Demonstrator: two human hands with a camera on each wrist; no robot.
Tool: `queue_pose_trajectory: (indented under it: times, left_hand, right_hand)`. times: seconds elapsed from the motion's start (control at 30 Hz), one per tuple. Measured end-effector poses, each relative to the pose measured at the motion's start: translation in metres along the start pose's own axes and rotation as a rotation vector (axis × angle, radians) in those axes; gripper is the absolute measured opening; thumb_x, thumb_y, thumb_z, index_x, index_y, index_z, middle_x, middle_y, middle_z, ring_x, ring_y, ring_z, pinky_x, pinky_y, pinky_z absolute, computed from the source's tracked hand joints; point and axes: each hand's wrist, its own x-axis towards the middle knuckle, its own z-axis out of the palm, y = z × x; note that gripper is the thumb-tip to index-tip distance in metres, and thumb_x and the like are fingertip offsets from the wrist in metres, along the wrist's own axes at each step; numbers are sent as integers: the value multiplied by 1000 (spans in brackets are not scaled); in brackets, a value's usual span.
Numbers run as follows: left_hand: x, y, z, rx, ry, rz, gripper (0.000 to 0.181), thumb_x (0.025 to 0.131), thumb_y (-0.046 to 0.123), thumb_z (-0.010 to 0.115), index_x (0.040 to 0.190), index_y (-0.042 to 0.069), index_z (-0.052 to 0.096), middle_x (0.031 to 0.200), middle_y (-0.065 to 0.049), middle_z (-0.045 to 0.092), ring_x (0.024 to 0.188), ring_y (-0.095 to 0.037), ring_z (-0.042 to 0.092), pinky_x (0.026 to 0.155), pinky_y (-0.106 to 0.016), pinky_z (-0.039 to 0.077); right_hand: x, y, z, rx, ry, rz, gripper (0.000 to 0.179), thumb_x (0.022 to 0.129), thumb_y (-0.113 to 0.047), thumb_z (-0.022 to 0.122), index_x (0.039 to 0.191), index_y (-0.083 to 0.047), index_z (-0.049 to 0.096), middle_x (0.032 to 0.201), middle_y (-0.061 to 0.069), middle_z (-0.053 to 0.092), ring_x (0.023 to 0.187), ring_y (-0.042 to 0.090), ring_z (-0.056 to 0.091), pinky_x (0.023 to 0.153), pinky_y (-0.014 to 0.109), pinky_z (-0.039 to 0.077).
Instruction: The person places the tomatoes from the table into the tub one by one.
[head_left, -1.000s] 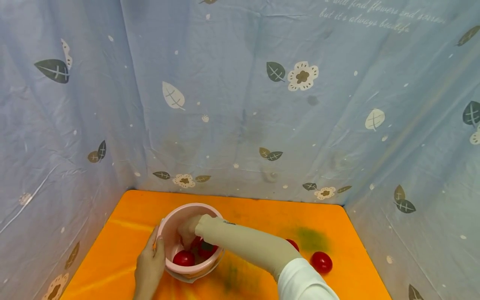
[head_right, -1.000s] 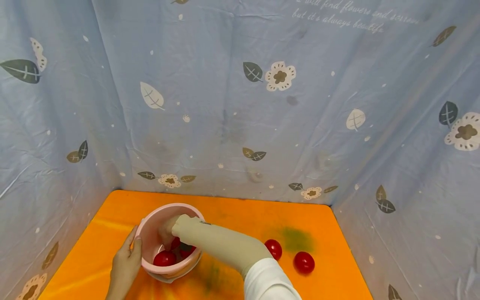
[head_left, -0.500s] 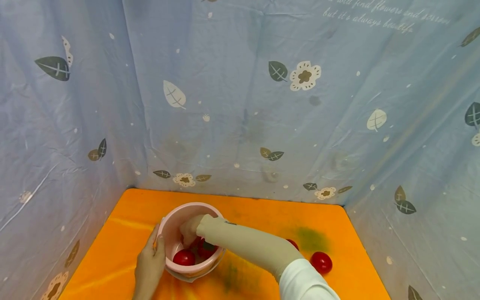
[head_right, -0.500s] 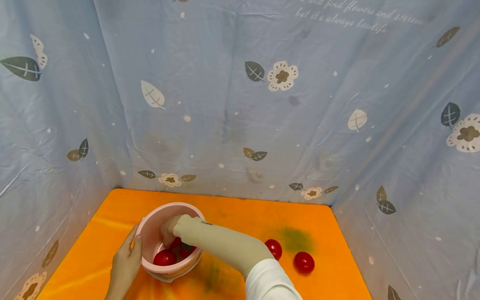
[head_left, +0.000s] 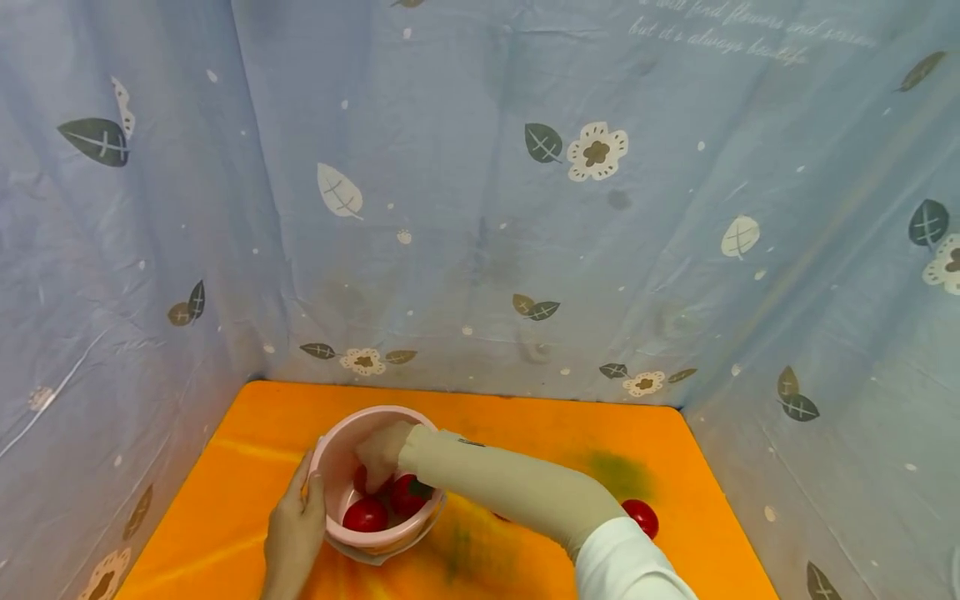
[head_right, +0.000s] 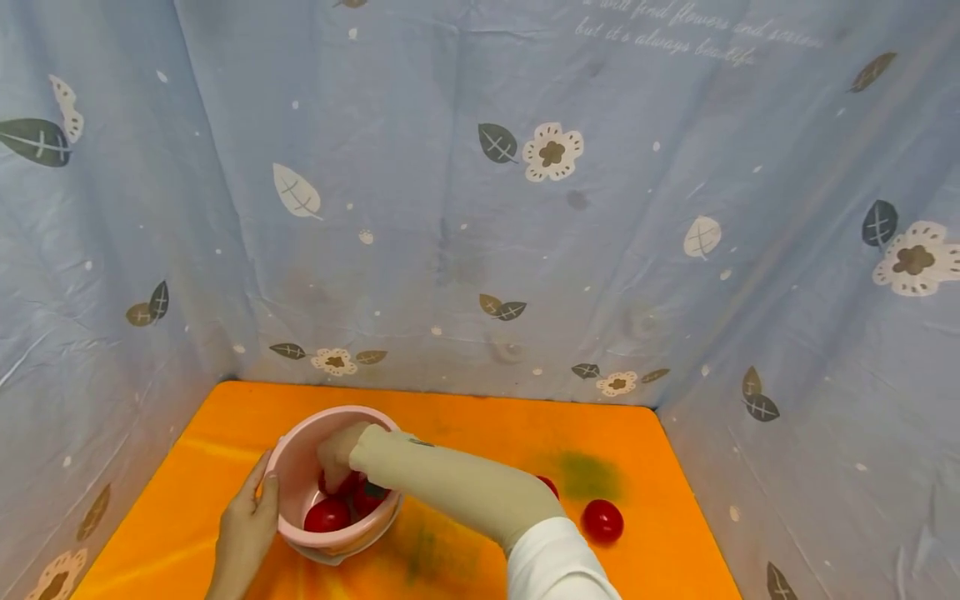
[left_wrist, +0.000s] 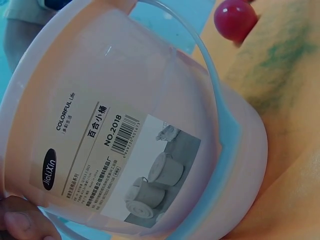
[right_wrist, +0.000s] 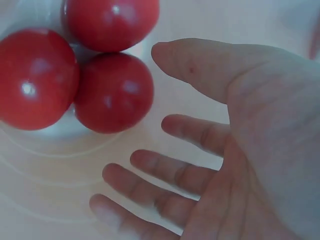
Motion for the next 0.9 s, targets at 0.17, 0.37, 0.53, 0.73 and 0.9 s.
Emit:
queue_pose_trajectory:
  times: [0.17,0.37,0.53,0.73,0.9]
  left_hand:
    - [1,0,0,15,-23,-8,62,108,51,24,163,23,23,153,-29,43,134,-51,47,105,-73,35]
    - [0,-1,0,21,-16,2,61,107,51,24,162,25,24,120,-27,67,121,-49,55,88,-67,43]
    - [0,0,1,26,-19,-10,60,107,50,25,162,25,23,131,-29,63,127,-53,51,93,-73,40]
    - [1,1,2,24,-13,-12,60,107,51,24,162,28,23,130,-30,62,128,-54,50,92,-73,39]
    - [-1,-1,2,32,-8,-9,60,108,49,24,162,25,24,117,-32,66,126,-55,52,91,-73,40]
  right_hand:
    - [-12,6,-6,-66,72,-101,11,91,-34,75,94,-24,73,69,-12,58,69,7,55,70,13,44]
    - [-38,26,-39,180,170,-349,39,103,-29,58,139,-17,60,132,-5,66,114,7,62,100,16,47]
    - [-67,51,-58,339,309,-413,39,104,-27,56,140,-12,58,142,4,62,119,13,62,102,20,49]
    - [-105,86,-61,477,504,-349,40,105,-28,54,142,-15,56,147,3,56,127,19,57,107,35,49]
    - [-128,121,-34,545,659,-244,36,105,-29,54,137,-15,59,142,3,59,128,25,55,108,44,47]
